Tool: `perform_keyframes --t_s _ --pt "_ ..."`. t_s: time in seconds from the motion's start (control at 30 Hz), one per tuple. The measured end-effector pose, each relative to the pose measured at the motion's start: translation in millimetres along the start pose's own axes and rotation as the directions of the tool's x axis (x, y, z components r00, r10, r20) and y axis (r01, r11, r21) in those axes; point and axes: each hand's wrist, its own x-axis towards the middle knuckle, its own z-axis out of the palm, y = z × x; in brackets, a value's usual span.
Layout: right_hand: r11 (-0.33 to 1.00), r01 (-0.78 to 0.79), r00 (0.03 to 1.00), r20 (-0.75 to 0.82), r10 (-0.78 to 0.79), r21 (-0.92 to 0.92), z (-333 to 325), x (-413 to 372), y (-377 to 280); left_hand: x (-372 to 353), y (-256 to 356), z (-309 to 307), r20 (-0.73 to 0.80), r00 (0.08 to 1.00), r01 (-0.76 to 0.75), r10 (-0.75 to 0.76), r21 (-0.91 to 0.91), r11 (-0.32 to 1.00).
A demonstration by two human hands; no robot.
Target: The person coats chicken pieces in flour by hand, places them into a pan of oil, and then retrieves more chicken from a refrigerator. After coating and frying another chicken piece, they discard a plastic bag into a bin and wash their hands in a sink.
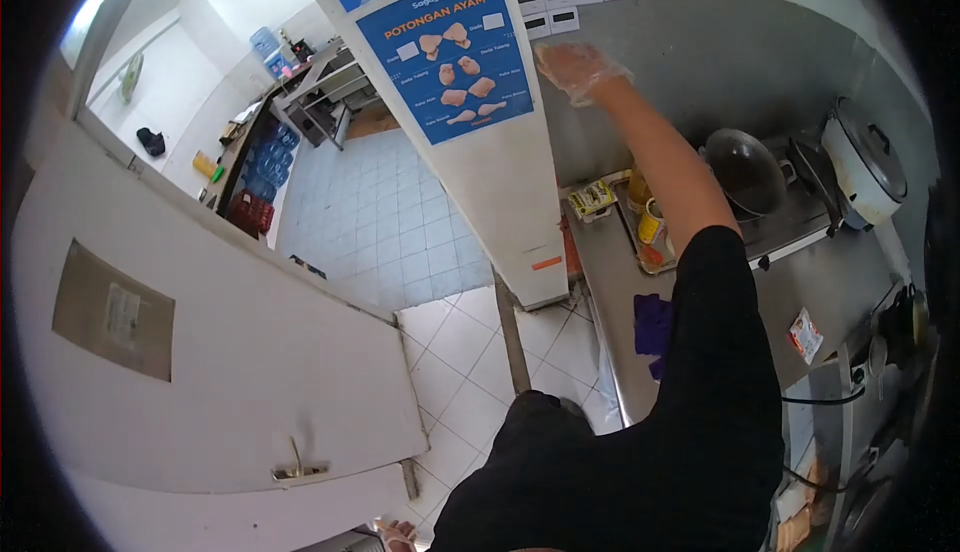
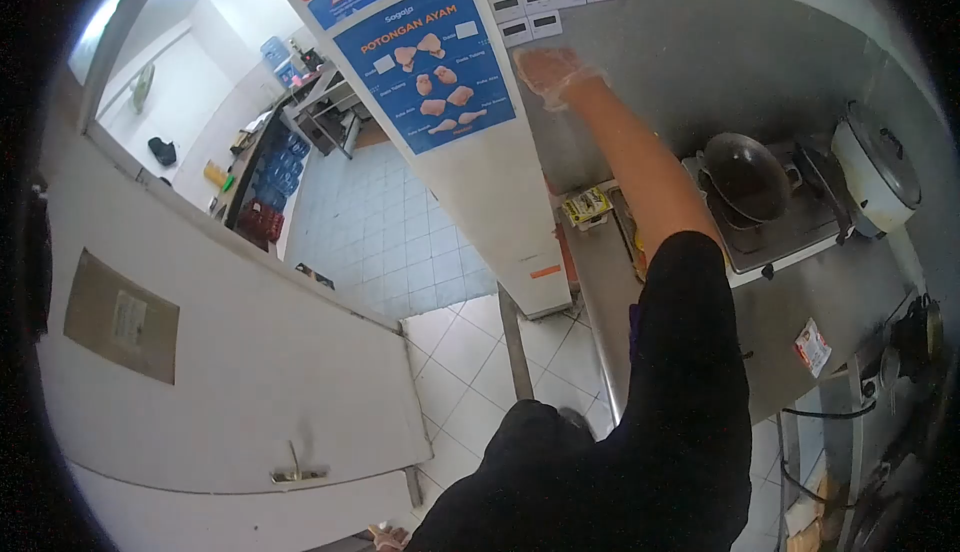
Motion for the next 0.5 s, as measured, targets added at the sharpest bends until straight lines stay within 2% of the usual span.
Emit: perform_keyframes --t_s 0.03,0.1,0.13,0.17,0.2,0.23,0.27,0.3,0.33,0.4,0.5 --pt "1.0 -0.009 1.0 0.001 0.009 -0.001 -3.6 6.9 -1.3 6.6 15.5 7.4 0.003 1.0 -0.002 0.002 0.008 1.0" --pt "0.99 -0.049 0.999 0.015 0.047 0.131 -19.7 19.9 -5.4 28.4 53.5 24.1 -0.05 0.999 0.011 -0.013 -0.041 0.999" --pt "0.99 -0.061 0.998 0.014 0.06 0.131 -16.4 23.7 -5.3 30.4 63.4 32.6 -0.007 1.0 0.009 -0.01 -0.086 0.996" --pt "0.99 -0.029 0.998 -0.054 0.037 0.141 -11.5 26.9 -3.9 29.1 63.8 38.5 -0.001 1.0 0.004 -0.004 -0.075 0.997" --pt "0.989 0.004 0.993 -0.121 0.015 0.15 -6.5 30.7 -1.7 28.6 60.2 43.1 0.249 0.968 0.025 0.036 -0.237 0.971" --pt "0.989 -0.011 0.992 -0.119 0.029 0.148 -1.2 36.5 0.3 32.6 63.4 49.6 0.474 0.874 0.09 0.11 -0.379 0.921" --pt "0.995 -0.003 0.996 -0.093 0.013 0.102 3.3 42.3 2.9 40.7 65.8 62.7 0.372 0.926 0.053 0.064 -0.296 0.954" --pt "0.998 0.007 0.998 -0.064 -0.003 0.057 7.5 47.6 6.5 49.9 65.2 78.2 0.192 0.981 0.038 -0.003 -0.184 0.982" --pt "0.999 -0.008 0.998 -0.06 0.011 0.053 4.7 47.3 7.1 54.9 67.3 95.4 0.125 0.991 0.053 -0.036 -0.134 0.99" --pt "0.995 0.047 0.996 -0.084 -0.039 0.091 -6.7 41.6 2.5 69.6 70.7 123.9 0.084 0.994 0.08 -0.072 -0.089 0.993" --pt "0.999 0.017 0.999 -0.05 -0.014 0.05 13.3 50.1 6.6 81.7 77.7 153.7 0.079 0.991 0.111 -0.108 -0.044 0.993"
